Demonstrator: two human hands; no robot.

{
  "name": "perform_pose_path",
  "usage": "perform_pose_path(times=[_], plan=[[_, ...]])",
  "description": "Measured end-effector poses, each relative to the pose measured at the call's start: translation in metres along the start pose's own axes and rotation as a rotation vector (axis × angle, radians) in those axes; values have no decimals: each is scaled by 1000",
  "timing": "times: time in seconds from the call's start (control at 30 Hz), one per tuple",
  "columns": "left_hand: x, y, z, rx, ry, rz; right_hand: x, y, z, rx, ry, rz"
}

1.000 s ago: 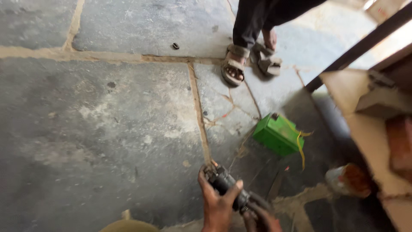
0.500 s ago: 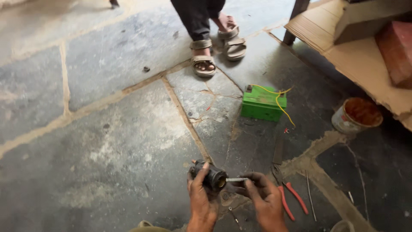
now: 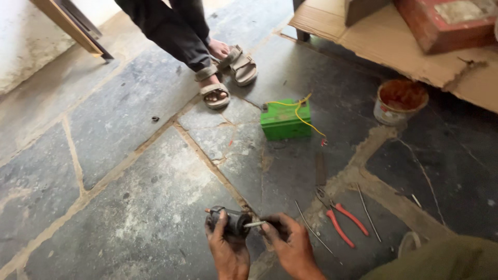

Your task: The person sits on the floor and works on a small cylindrical motor. They use pliers to manipulate a spring and other small components on the motor's shaft. A green battery and a paint can are visible nearby on the floor.

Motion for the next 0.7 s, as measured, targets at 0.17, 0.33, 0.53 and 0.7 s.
perform_pose_path(times=[0.17,0.33,0.53,0.7], plan=[[9,-4,3,27,10,29,13,4,-1,-19,23,12],[17,-4,4,117,58,38,24,11,-1,24,98,86],[16,6,-2,30,15,50,1,-2,17,-88,-476,-247],[-1,33,-28,48,-192,-209,-29,-2,23,-105,-481,-493]])
Point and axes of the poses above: each hand's wrist, its own y-axis away from the middle knuckle, its own z-axis out of the back of the hand, x = y × z, the point moved 6 cm from there along -y, towards the middle knuckle, and after that the axes turned 8 degrees about -y, right-handed, at the moved point
